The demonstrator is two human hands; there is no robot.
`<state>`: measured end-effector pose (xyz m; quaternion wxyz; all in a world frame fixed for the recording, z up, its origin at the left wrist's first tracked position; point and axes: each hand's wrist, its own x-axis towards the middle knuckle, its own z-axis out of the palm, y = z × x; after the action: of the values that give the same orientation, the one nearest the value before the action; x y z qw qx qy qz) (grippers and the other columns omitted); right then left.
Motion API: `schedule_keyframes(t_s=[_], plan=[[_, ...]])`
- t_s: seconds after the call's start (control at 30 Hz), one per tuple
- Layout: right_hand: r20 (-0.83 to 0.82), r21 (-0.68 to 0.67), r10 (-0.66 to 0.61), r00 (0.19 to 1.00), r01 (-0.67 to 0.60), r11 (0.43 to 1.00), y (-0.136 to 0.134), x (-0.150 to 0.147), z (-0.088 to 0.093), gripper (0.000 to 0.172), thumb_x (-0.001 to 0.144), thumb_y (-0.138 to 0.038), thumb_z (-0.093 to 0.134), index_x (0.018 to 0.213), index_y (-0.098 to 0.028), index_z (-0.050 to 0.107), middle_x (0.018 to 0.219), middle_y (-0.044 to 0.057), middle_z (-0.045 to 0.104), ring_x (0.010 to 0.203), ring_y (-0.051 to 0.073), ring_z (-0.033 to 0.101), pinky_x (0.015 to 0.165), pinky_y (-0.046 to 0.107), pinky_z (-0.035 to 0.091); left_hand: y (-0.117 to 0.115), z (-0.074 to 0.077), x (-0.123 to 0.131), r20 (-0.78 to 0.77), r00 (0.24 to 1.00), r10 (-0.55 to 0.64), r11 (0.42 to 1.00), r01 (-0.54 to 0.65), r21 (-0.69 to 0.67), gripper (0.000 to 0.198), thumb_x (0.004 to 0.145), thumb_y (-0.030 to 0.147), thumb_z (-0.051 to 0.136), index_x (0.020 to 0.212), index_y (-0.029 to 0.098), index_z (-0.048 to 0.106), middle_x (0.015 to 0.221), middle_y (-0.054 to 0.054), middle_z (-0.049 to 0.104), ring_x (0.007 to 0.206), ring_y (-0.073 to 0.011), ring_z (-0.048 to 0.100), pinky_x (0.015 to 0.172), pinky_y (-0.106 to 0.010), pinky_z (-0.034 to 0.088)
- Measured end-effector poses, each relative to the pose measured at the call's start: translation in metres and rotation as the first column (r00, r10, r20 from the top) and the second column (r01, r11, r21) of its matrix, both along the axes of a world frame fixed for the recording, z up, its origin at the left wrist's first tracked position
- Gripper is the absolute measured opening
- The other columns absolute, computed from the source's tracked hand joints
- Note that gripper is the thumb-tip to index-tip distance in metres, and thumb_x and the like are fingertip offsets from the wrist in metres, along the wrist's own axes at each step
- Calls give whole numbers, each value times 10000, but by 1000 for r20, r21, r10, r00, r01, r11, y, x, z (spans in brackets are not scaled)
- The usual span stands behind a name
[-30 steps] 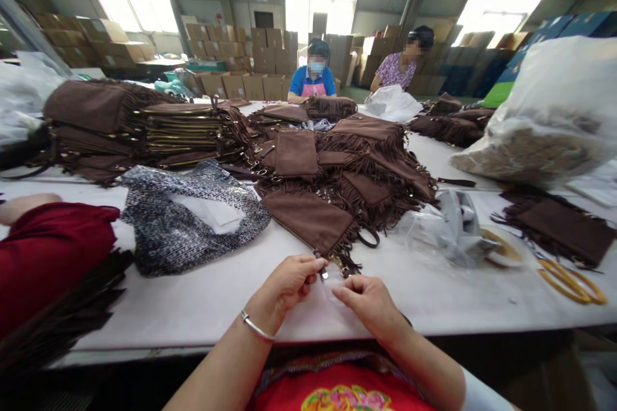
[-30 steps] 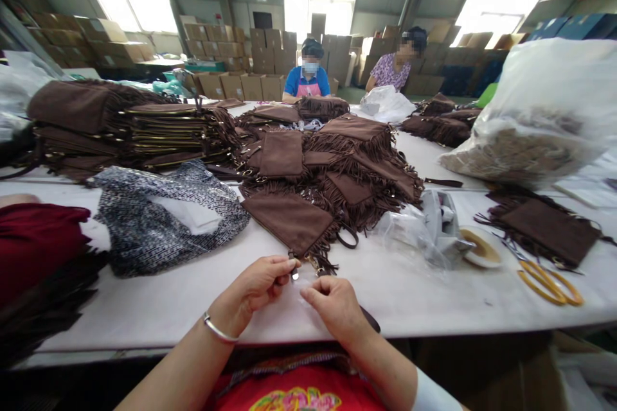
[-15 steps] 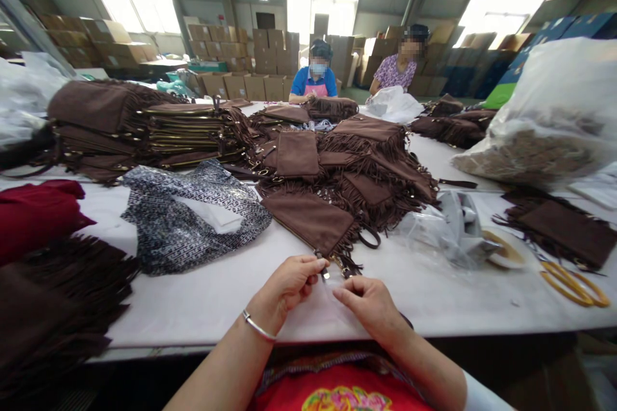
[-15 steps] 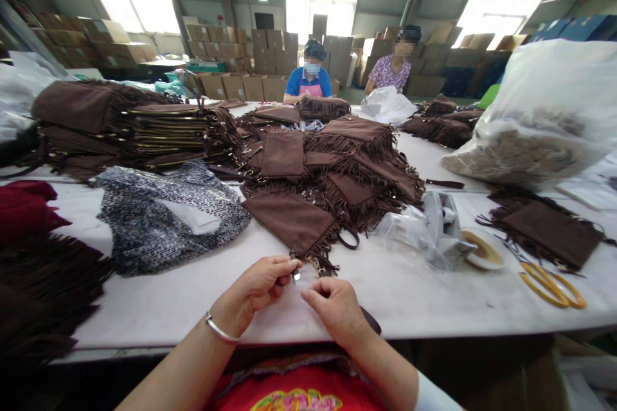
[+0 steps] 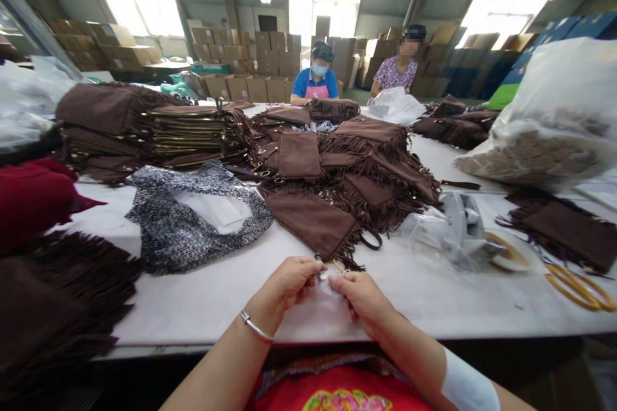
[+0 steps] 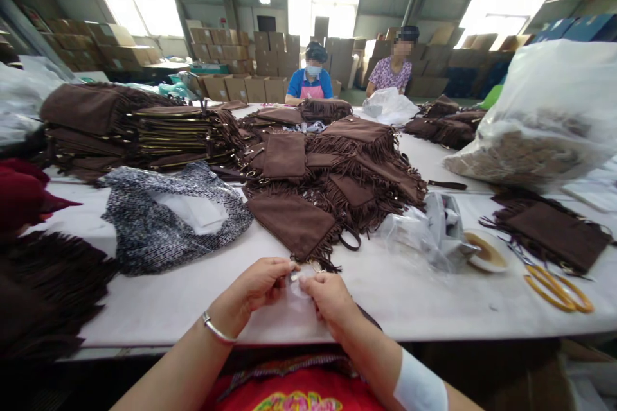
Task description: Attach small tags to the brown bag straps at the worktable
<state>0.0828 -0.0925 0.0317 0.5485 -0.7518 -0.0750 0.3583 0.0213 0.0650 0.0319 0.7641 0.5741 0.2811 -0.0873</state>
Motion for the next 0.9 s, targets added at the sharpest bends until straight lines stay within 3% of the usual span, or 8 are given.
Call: schedule_keyframes(t_s=[0.13, 0.23, 0.33, 0.43, 0.57, 0.67, 0.77, 0.9], plan=[[-65, 18, -59, 996, 60, 998, 1, -7, -12, 383, 628, -545, 652, 574, -203, 488, 424, -77, 397, 354, 63, 317, 339, 216, 181, 2, 3, -6, -69, 998, 3, 997, 2, 73, 477, 669, 633, 681, 741, 177, 564, 519, 69, 445, 393, -57, 297, 421, -234, 140], [-97, 36, -86, 992, 90, 995, 4, -14, -15, 348, 654, -514, 626, 592, -192, 512, 442, -58, 436, 366, 73, 362, 347, 212, 214, 3, 3, -15, -94, 995, 38, 998, -33, 59, 518, 707, 658, 657, 859, 166, 604, 599, 51, 511, 447, -67, 388, 436, -215, 187], [-92, 11, -111, 990, 112, 994, 8, -18, -10, 314, 682, -474, 611, 587, -193, 509, 434, -55, 433, 351, 79, 366, 332, 212, 212, 2, 0, -25, -97, 995, 12, 998, -7, 55, 392, 752, 544, 652, 818, 163, 585, 614, 41, 527, 458, -72, 428, 425, -204, 204], [-82, 11, -104, 991, 105, 994, 12, -19, -5, 285, 713, -418, 591, 564, -187, 514, 422, -55, 426, 336, 77, 357, 322, 211, 227, 0, -5, -33, -119, 991, -53, 994, 64, 93, 236, 792, 379, 603, 700, 174, 531, 536, 45, 502, 378, -59, 352, 391, -210, 181], [-49, -33, -55, 997, 54, 998, 17, -17, -2, 280, 773, -354, 561, 562, -171, 546, 408, -45, 442, 320, 83, 379, 320, 209, 271, -3, -6, -33, -153, 988, 9, 991, 12, 137, 113, 836, 253, 532, 746, 186, 540, 492, 63, 486, 329, -60, 296, 367, -215, 157], [-121, -67, -76, 990, 68, 995, 21, -14, -1, 248, 813, -316, 550, 610, -175, 544, 416, -57, 442, 318, 84, 390, 312, 196, 275, -4, -3, -30, -163, 986, 21, 976, 15, 216, 90, 840, 194, 507, 762, 189, 551, 478, 69, 479, 330, -67, 296, 369, -217, 160], [-239, -81, -87, 967, 69, 994, 25, -12, 1, 248, 858, -293, 515, 635, -186, 513, 429, -71, 432, 319, 80, 391, 300, 179, 254, -1, -1, -27, -143, 990, 2, 918, 55, 393, 103, 818, 149, 511, 737, 175, 568, 490, 66, 481, 377, -70, 332, 403, -210, 208], [-273, -101, -37, 961, 9, 995, 33, -8, 7, 230, 843, -213, 498, 617, -173, 511, 462, -43, 491, 326, 73, 419, 290, 165, 223, 9, -3, -17, -83, 996, 12, 758, 45, 651, 134, 790, 122, 515, 678, 152, 583, 585, 26, 550, 527, -94, 454, 503, -210, 305]])
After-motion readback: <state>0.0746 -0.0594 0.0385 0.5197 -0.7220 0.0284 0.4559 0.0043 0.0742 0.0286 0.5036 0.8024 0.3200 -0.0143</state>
